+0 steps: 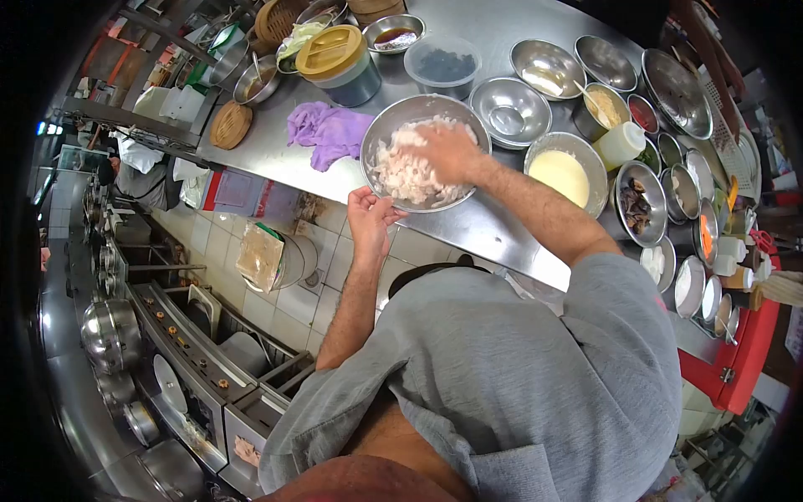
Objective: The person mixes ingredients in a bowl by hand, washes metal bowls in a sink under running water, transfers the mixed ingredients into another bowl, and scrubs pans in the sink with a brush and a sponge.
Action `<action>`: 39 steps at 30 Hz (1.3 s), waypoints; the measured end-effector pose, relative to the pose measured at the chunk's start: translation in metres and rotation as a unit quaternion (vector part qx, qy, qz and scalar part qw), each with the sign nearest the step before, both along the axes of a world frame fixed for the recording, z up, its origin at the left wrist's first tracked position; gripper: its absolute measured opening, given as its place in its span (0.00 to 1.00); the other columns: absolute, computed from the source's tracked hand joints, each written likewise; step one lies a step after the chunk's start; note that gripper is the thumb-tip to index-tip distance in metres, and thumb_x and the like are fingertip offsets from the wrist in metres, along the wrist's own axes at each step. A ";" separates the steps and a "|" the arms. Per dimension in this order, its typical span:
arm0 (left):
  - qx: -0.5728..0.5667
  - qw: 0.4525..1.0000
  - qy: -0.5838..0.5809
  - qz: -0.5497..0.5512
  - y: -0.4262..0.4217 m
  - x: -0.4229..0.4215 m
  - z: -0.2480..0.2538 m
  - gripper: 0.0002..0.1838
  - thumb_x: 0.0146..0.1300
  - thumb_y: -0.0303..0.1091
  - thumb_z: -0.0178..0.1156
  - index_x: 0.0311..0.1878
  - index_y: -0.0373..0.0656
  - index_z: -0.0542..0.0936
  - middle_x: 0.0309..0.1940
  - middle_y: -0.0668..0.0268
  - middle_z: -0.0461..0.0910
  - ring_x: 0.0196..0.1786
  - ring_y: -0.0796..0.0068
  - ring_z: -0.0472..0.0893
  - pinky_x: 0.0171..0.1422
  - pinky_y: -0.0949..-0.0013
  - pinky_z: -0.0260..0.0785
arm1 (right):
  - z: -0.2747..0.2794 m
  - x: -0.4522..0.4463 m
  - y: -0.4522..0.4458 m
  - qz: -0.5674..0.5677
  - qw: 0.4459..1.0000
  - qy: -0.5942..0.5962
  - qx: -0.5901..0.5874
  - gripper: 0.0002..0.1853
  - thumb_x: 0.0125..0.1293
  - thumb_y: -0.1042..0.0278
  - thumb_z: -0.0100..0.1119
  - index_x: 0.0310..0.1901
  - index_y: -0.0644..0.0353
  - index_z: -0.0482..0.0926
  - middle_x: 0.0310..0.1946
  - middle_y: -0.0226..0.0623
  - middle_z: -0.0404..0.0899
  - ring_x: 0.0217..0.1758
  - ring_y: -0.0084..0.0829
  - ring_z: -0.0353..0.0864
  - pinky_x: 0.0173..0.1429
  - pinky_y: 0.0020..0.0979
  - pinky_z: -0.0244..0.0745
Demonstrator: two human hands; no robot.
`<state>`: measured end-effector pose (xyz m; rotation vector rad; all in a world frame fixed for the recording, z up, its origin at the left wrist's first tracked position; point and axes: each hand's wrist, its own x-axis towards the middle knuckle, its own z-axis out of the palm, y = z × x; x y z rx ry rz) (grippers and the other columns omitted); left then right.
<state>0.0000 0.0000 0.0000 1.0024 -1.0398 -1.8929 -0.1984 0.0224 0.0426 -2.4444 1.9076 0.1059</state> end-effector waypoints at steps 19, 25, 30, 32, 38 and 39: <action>-0.322 0.933 -0.094 -0.129 -0.138 -0.014 0.053 0.20 0.52 0.27 0.64 0.47 0.35 0.69 0.32 0.68 0.66 0.31 0.83 0.67 0.33 0.78 0.65 | 0.055 0.005 0.008 -0.298 0.877 -0.247 -0.284 0.01 0.50 0.75 0.52 0.26 0.59 0.71 0.31 0.38 0.68 0.37 0.42 0.70 0.40 0.43 0.64; -0.548 0.788 -0.091 -0.265 -0.149 -0.171 0.110 0.14 0.52 0.32 0.62 0.40 0.36 0.76 0.31 0.60 0.74 0.33 0.70 0.75 0.38 0.70 0.70 | 0.007 0.024 0.028 -0.335 0.909 -0.183 -0.168 0.04 0.48 0.68 0.57 0.27 0.55 0.77 0.28 0.38 0.72 0.39 0.40 0.73 0.41 0.40 0.66; -0.618 0.698 -0.122 -0.341 -0.119 -0.330 0.104 0.14 0.51 0.36 0.60 0.37 0.36 0.79 0.34 0.52 0.79 0.36 0.57 0.79 0.43 0.61 0.71 | -0.009 0.017 0.042 -0.337 0.872 -0.259 -0.243 0.06 0.47 0.69 0.58 0.29 0.57 0.78 0.29 0.39 0.74 0.39 0.41 0.74 0.42 0.41 0.68; -0.607 0.681 -0.170 -0.372 -0.106 -0.389 0.098 0.14 0.50 0.35 0.59 0.37 0.37 0.79 0.36 0.51 0.80 0.40 0.53 0.79 0.44 0.58 0.71 | -0.017 0.012 0.044 -0.308 0.867 -0.295 -0.258 0.06 0.47 0.71 0.57 0.29 0.59 0.78 0.29 0.40 0.73 0.37 0.43 0.74 0.41 0.42 0.69; -0.565 0.644 -0.357 -0.372 -0.076 -0.517 0.056 0.20 0.51 0.42 0.59 0.44 0.39 0.79 0.42 0.55 0.80 0.48 0.54 0.78 0.53 0.57 0.70 | -0.013 0.007 0.058 -0.253 0.879 -0.325 -0.241 0.10 0.49 0.75 0.54 0.36 0.61 0.76 0.38 0.43 0.73 0.46 0.43 0.72 0.51 0.43 0.66; -0.565 0.643 -0.358 -0.372 -0.070 -0.522 0.055 0.20 0.51 0.42 0.59 0.44 0.39 0.79 0.42 0.55 0.80 0.48 0.54 0.78 0.53 0.57 0.70 | -0.012 0.006 0.063 -0.236 0.884 -0.330 -0.230 0.11 0.49 0.74 0.54 0.37 0.61 0.76 0.40 0.43 0.72 0.50 0.43 0.71 0.54 0.43 0.64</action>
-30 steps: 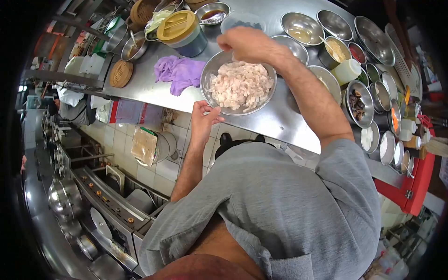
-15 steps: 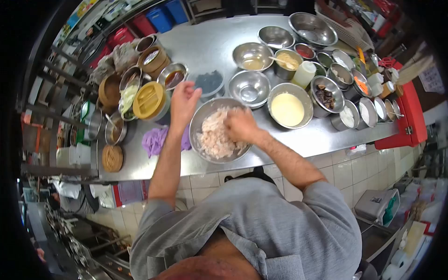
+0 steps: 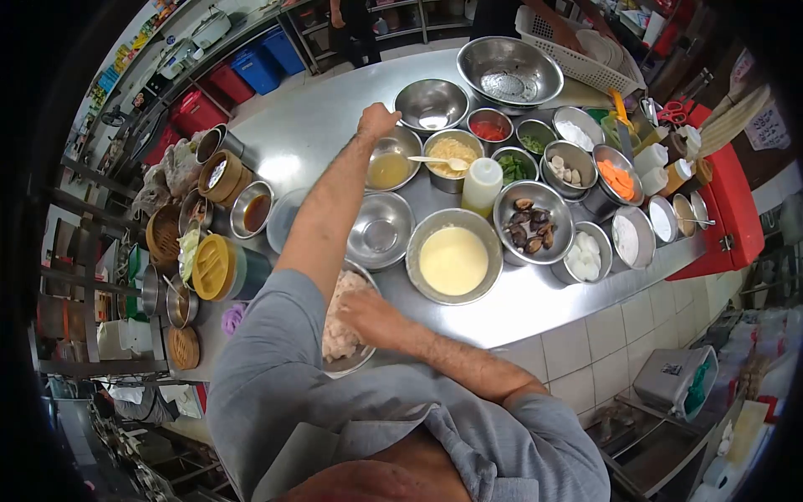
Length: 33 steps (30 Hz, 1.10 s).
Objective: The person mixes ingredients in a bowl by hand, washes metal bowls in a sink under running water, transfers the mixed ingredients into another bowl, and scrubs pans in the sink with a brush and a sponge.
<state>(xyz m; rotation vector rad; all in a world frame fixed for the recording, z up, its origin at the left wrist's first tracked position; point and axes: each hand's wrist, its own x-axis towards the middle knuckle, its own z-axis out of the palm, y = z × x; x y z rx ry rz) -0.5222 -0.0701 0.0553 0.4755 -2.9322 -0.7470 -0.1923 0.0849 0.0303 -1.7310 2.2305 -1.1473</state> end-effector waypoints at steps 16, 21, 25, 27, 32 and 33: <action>-0.050 0.995 0.013 0.084 -0.029 -0.081 -0.049 0.26 0.38 0.44 0.63 0.40 0.33 0.80 0.44 0.48 0.79 0.49 0.55 0.79 0.52 0.55 0.71 | -0.014 -0.017 0.019 -0.009 0.993 0.028 -0.116 0.16 0.45 0.69 0.58 0.39 0.59 0.77 0.39 0.38 0.74 0.50 0.36 0.71 0.55 0.41 0.64; 0.380 0.915 0.039 -0.129 -0.066 -0.101 -0.047 0.20 0.51 0.43 0.62 0.45 0.42 0.79 0.36 0.63 0.79 0.38 0.69 0.78 0.31 0.67 0.72 | 0.025 -0.005 0.085 -0.094 0.963 -0.146 -0.206 0.10 0.54 0.72 0.57 0.39 0.64 0.76 0.37 0.43 0.74 0.44 0.43 0.74 0.47 0.38 0.69; 0.338 0.937 0.089 0.012 -0.069 -0.097 -0.005 0.20 0.53 0.43 0.62 0.42 0.36 0.79 0.38 0.58 0.78 0.36 0.63 0.78 0.27 0.67 0.78 | 0.018 0.021 0.176 -0.340 0.890 -0.191 -0.237 0.12 0.56 0.72 0.59 0.42 0.64 0.77 0.39 0.41 0.76 0.43 0.35 0.76 0.48 0.33 0.72; 0.386 0.902 0.187 0.055 -0.087 -0.101 0.013 0.20 0.57 0.41 0.59 0.38 0.28 0.77 0.34 0.55 0.78 0.24 0.64 0.78 0.23 0.69 0.77 | 0.019 0.048 0.241 -0.482 0.823 -0.197 -0.225 0.13 0.57 0.72 0.59 0.44 0.65 0.77 0.39 0.39 0.77 0.42 0.31 0.77 0.48 0.30 0.72; 0.329 0.919 0.214 0.039 -0.083 -0.082 0.084 0.19 0.58 0.42 0.61 0.41 0.33 0.78 0.35 0.57 0.78 0.33 0.62 0.78 0.36 0.62 0.76 | -0.015 0.142 0.373 -0.693 0.543 -0.220 -0.420 0.12 0.55 0.72 0.60 0.42 0.65 0.77 0.31 0.32 0.78 0.32 0.23 0.77 0.40 0.24 0.72; 0.335 0.912 0.237 0.022 -0.056 -0.067 0.096 0.19 0.58 0.42 0.61 0.42 0.33 0.78 0.35 0.57 0.78 0.34 0.62 0.78 0.36 0.62 0.76 | -0.016 0.165 0.397 -0.713 0.499 -0.224 -0.438 0.13 0.55 0.72 0.60 0.42 0.65 0.77 0.30 0.31 0.78 0.32 0.22 0.76 0.38 0.23 0.72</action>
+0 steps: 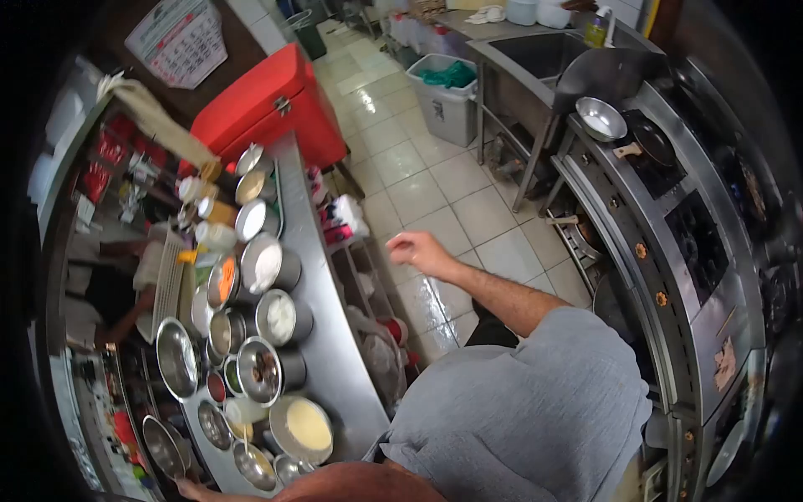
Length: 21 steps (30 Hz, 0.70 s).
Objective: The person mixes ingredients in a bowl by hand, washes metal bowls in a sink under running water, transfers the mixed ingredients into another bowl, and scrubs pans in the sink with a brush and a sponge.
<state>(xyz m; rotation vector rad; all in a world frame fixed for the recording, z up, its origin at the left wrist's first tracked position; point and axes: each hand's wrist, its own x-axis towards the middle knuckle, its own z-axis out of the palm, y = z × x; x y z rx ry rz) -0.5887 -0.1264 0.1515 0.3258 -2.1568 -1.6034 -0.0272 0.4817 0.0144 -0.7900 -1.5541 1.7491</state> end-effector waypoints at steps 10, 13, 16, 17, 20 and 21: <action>0.121 0.946 0.070 -0.291 0.402 0.168 0.036 0.23 0.60 0.43 0.59 0.46 0.30 0.76 0.41 0.55 0.77 0.40 0.59 0.77 0.45 0.60 0.73 | 0.022 0.137 0.221 -0.203 0.974 0.037 -0.090 0.14 0.56 0.68 0.60 0.44 0.62 0.76 0.30 0.28 0.76 0.28 0.18 0.75 0.31 0.21 0.69; 0.179 0.897 0.016 -0.403 0.517 0.190 0.011 0.24 0.60 0.44 0.59 0.47 0.28 0.75 0.43 0.54 0.77 0.42 0.59 0.77 0.47 0.59 0.73 | 0.033 0.162 0.277 -0.229 0.969 0.063 -0.061 0.15 0.56 0.69 0.60 0.45 0.62 0.75 0.30 0.29 0.76 0.28 0.19 0.75 0.31 0.21 0.69; 0.186 0.860 0.017 -0.476 0.657 0.273 0.001 0.30 0.63 0.45 0.55 0.55 0.25 0.69 0.52 0.51 0.72 0.54 0.58 0.72 0.58 0.57 0.65 | 0.047 0.180 0.331 -0.266 0.960 0.065 -0.056 0.14 0.56 0.70 0.60 0.44 0.63 0.75 0.30 0.30 0.77 0.26 0.19 0.75 0.29 0.21 0.68; 0.152 0.867 -0.014 -0.475 0.698 0.273 -0.014 0.30 0.63 0.46 0.55 0.56 0.25 0.69 0.51 0.52 0.72 0.54 0.61 0.71 0.56 0.58 0.66 | 0.048 0.183 0.353 -0.266 0.960 0.066 -0.059 0.14 0.56 0.70 0.60 0.44 0.63 0.75 0.30 0.30 0.77 0.26 0.19 0.75 0.29 0.21 0.68; 0.137 0.828 -0.055 -0.541 0.829 0.292 -0.051 0.26 0.62 0.47 0.56 0.47 0.28 0.74 0.43 0.57 0.76 0.43 0.67 0.75 0.48 0.64 0.69 | 0.052 0.198 0.421 -0.339 0.931 0.121 -0.052 0.13 0.57 0.72 0.59 0.44 0.64 0.75 0.30 0.32 0.77 0.25 0.20 0.75 0.26 0.21 0.67; 0.113 0.823 -0.026 -0.556 0.869 0.326 -0.045 0.25 0.62 0.47 0.57 0.47 0.29 0.74 0.42 0.56 0.76 0.42 0.67 0.76 0.46 0.64 0.71 | 0.057 0.203 0.444 -0.360 0.922 0.131 -0.048 0.13 0.57 0.72 0.59 0.44 0.64 0.75 0.30 0.32 0.77 0.25 0.20 0.75 0.26 0.22 0.68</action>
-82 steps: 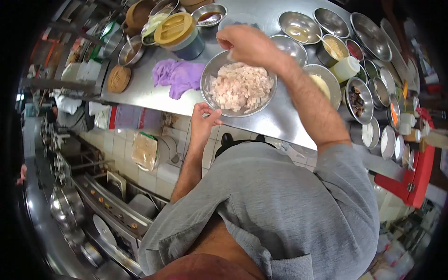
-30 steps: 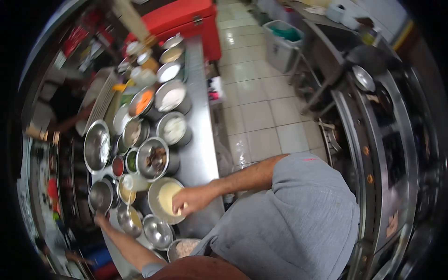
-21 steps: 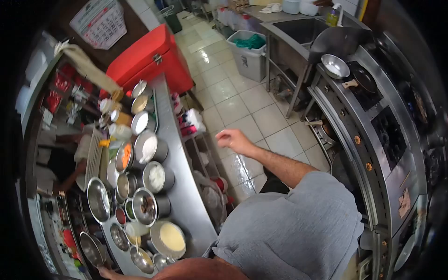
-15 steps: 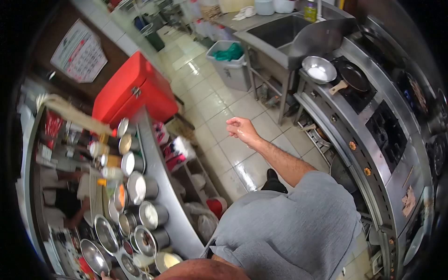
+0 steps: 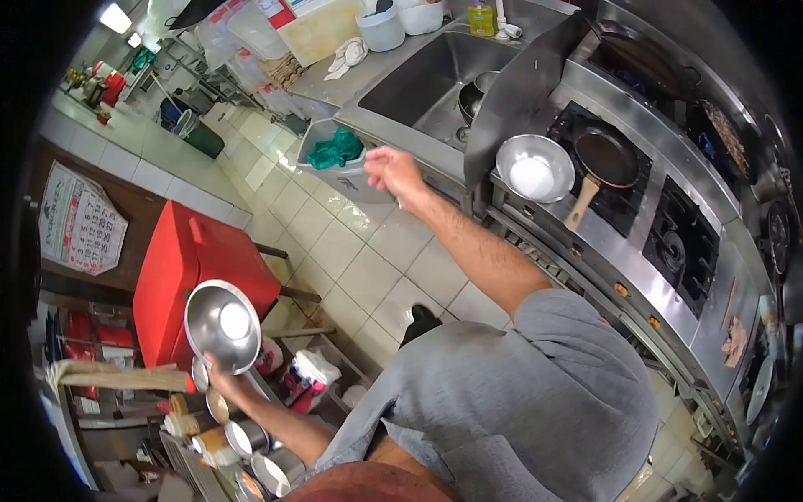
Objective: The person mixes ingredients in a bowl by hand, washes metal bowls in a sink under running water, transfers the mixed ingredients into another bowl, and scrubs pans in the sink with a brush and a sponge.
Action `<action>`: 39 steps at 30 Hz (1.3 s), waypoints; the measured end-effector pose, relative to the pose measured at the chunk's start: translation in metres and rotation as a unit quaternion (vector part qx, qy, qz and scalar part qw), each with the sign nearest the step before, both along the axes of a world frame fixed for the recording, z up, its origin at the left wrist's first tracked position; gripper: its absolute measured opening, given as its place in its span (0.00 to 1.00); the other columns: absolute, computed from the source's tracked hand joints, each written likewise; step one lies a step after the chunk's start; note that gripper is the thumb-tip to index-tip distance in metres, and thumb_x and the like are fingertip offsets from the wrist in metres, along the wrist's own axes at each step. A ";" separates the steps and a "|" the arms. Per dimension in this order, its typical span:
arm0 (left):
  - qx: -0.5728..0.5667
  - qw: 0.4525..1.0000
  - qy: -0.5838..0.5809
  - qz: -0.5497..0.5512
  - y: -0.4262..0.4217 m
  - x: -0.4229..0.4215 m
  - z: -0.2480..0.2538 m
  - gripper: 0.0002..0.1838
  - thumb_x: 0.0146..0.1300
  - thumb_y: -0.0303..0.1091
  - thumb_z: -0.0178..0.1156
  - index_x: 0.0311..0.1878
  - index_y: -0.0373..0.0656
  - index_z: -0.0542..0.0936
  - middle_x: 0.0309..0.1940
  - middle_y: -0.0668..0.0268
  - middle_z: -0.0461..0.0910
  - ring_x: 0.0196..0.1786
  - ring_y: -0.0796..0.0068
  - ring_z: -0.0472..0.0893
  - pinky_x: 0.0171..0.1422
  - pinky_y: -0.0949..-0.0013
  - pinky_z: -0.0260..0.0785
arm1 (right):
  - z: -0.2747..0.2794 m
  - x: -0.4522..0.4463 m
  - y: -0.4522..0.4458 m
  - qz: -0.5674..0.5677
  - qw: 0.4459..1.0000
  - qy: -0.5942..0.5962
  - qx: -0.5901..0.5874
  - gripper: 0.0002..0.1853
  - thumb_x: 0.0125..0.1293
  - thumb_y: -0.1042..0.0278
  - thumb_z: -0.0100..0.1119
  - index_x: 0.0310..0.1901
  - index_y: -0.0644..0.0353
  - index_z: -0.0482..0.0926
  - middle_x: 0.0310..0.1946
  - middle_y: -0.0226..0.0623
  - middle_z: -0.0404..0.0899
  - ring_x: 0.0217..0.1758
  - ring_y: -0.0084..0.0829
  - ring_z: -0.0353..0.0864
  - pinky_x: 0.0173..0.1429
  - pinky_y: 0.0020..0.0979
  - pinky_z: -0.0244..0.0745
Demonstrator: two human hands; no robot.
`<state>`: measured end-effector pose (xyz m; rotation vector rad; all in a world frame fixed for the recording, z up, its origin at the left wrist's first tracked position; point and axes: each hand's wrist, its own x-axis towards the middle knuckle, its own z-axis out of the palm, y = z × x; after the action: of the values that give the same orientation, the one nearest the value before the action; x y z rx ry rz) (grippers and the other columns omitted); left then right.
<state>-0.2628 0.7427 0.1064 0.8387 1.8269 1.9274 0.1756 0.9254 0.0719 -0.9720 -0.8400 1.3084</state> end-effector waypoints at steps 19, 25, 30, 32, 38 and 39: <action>-0.086 0.861 -0.154 -0.477 0.479 0.259 -0.080 0.08 0.63 0.34 0.58 0.34 0.42 0.70 0.31 0.70 0.73 0.33 0.82 0.69 0.40 0.75 0.64 | -0.040 0.330 0.323 -0.467 0.871 -0.051 -0.143 0.10 0.57 0.68 0.59 0.40 0.55 0.75 0.21 0.28 0.70 0.17 0.24 0.71 0.15 0.25 0.61; -0.157 0.787 -0.158 -0.575 0.546 0.335 -0.085 0.17 0.64 0.31 0.55 0.54 0.35 0.71 0.46 0.62 0.76 0.47 0.75 0.74 0.52 0.70 0.66 | -0.060 0.449 0.358 -0.456 0.826 -0.216 -0.253 0.24 0.58 0.56 0.58 0.55 0.55 0.71 0.28 0.32 0.74 0.19 0.21 0.71 0.13 0.23 0.58; -0.237 0.745 -0.139 -0.608 0.590 0.414 -0.090 0.16 0.64 0.32 0.55 0.53 0.36 0.72 0.45 0.64 0.77 0.45 0.76 0.75 0.51 0.72 0.66 | -0.071 0.488 0.378 -0.460 0.821 -0.219 -0.258 0.31 0.58 0.47 0.58 0.60 0.53 0.66 0.40 0.35 0.73 0.26 0.21 0.74 0.19 0.20 0.62; -0.285 0.730 -0.110 -0.611 0.605 0.440 -0.098 0.16 0.64 0.33 0.55 0.53 0.37 0.73 0.45 0.64 0.77 0.46 0.76 0.75 0.51 0.72 0.66 | -0.078 0.502 0.384 -0.383 0.882 -0.121 -0.246 0.30 0.58 0.44 0.57 0.57 0.53 0.68 0.44 0.35 0.72 0.31 0.21 0.75 0.23 0.20 0.65; -0.250 0.657 -0.163 -0.692 0.624 0.497 -0.129 0.14 0.65 0.33 0.54 0.51 0.37 0.74 0.43 0.64 0.78 0.44 0.77 0.76 0.49 0.72 0.68 | -0.089 0.522 0.410 -0.376 0.886 -0.093 -0.255 0.22 0.59 0.49 0.60 0.48 0.53 0.71 0.37 0.31 0.74 0.23 0.19 0.74 0.18 0.21 0.63; -0.255 0.660 -0.155 -0.689 0.625 0.502 -0.133 0.14 0.65 0.33 0.54 0.51 0.37 0.73 0.42 0.64 0.78 0.42 0.75 0.77 0.49 0.71 0.69 | -0.094 0.528 0.414 -0.376 0.886 -0.094 -0.253 0.22 0.59 0.49 0.60 0.48 0.53 0.71 0.37 0.31 0.74 0.23 0.19 0.74 0.18 0.21 0.63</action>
<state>0.2395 1.3680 -0.0265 1.0655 0.8001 0.4550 0.7037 1.3393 -0.0222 -1.6543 -0.1790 0.7514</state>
